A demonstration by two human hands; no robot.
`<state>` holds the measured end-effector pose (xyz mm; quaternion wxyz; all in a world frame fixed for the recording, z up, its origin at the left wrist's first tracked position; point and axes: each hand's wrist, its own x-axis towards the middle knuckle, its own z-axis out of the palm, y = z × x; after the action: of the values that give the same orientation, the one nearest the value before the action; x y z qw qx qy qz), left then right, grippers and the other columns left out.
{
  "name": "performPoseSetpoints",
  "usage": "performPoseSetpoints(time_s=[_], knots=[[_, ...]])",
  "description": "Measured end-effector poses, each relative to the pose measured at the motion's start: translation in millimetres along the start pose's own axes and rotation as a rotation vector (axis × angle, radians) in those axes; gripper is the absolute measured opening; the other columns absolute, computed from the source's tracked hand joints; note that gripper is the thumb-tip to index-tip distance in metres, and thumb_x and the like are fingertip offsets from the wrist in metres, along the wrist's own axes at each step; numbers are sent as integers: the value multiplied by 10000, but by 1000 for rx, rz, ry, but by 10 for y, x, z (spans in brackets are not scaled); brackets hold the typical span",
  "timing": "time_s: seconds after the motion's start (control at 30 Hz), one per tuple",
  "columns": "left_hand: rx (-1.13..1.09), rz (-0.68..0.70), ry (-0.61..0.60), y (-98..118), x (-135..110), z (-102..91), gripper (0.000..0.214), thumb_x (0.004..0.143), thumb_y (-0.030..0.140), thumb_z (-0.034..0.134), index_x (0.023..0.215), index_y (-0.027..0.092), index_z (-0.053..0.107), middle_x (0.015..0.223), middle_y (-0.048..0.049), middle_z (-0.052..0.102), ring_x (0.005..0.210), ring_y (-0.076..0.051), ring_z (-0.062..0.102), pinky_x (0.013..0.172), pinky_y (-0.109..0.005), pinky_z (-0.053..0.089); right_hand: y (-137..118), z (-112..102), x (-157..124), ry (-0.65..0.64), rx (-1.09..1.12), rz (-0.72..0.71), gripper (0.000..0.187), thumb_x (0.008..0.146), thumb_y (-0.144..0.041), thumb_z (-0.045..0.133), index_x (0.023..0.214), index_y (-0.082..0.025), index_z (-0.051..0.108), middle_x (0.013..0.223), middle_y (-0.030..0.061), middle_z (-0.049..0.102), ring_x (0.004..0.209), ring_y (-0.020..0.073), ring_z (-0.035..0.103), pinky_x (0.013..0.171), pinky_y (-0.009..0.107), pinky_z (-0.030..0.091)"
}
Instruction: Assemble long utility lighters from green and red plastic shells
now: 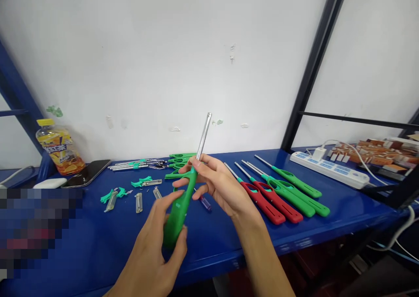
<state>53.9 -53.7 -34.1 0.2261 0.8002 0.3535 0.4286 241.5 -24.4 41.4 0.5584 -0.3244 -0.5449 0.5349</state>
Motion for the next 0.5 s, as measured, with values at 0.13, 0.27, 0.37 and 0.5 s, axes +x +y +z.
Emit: performPoseSetpoints(time_s=[0.13, 0.27, 0.37, 0.5], knots=[[-376, -294, -184, 57, 42, -56, 660, 925, 167, 510, 1547, 307, 342, 799, 33, 620, 624, -154, 590, 607, -266, 468, 50, 18, 36, 39, -251, -10, 353, 934, -528, 737, 1023, -206, 621, 977, 59, 741, 808, 191, 785, 381, 138, 469], [-627, -478, -195, 51, 62, 8, 737, 856, 200, 581, 1539, 318, 332, 626, 107, 483, 498, -113, 473, 504, -207, 353, 69, 27, 64, 92, -436, 18, 385, 907, -575, 735, 995, -208, 663, 837, 29, 750, 711, 195, 777, 383, 171, 399], [-754, -571, -181, 28, 91, 59, 801, 806, 230, 549, 1564, 294, 298, 611, 116, 480, 405, -88, 369, 406, -185, 256, 89, 37, 78, 188, -690, 41, 429, 896, -629, 717, 824, -207, 677, 650, -21, 696, 477, 145, 665, 445, 232, 407], [-871, -643, -212, 34, 154, 35, 774, 737, 277, 507, 1501, 223, 398, 532, 140, 409, 342, -66, 200, 347, -178, 172, 148, 81, 92, 255, -976, 75, 556, 918, -698, 643, 641, -217, 606, 560, -26, 661, 433, 146, 602, 540, 284, 409]])
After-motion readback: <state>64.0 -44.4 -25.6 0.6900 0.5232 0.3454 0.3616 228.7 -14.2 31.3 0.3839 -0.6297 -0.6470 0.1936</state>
